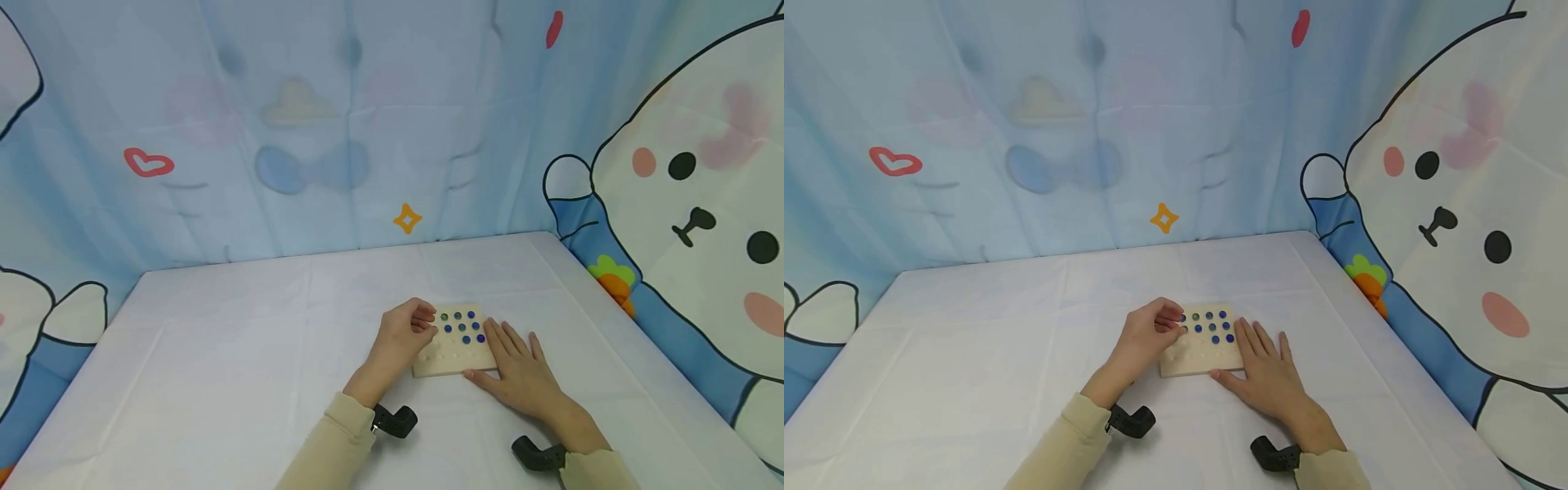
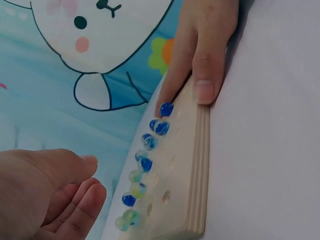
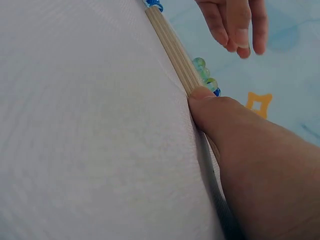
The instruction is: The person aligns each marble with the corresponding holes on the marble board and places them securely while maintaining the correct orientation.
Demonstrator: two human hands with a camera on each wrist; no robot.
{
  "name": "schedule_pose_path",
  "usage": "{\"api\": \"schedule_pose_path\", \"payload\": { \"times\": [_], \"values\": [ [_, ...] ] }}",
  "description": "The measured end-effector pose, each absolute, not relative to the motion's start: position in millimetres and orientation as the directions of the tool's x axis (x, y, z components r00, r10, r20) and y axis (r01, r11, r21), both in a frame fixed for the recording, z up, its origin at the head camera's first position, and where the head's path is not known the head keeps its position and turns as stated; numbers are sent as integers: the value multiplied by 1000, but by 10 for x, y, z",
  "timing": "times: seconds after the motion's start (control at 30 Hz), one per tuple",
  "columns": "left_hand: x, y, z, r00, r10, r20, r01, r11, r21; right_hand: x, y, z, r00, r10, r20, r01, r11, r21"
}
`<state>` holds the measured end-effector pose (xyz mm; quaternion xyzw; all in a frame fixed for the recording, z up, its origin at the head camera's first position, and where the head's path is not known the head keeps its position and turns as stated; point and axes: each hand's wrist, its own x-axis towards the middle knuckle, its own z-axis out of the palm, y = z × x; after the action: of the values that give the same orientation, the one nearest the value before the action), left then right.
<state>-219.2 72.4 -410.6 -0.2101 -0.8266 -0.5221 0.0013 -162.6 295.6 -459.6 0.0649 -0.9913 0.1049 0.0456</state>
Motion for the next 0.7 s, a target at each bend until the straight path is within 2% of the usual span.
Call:
{"api": "schedule_pose_path", "payload": {
  "times": [0.7],
  "values": [
    [-2246, 178, -4150, -931, 300, 206, 325, 431, 842, -1621, 2967, -4592, -984, -130, 119, -152, 966, -208]
  ]
}}
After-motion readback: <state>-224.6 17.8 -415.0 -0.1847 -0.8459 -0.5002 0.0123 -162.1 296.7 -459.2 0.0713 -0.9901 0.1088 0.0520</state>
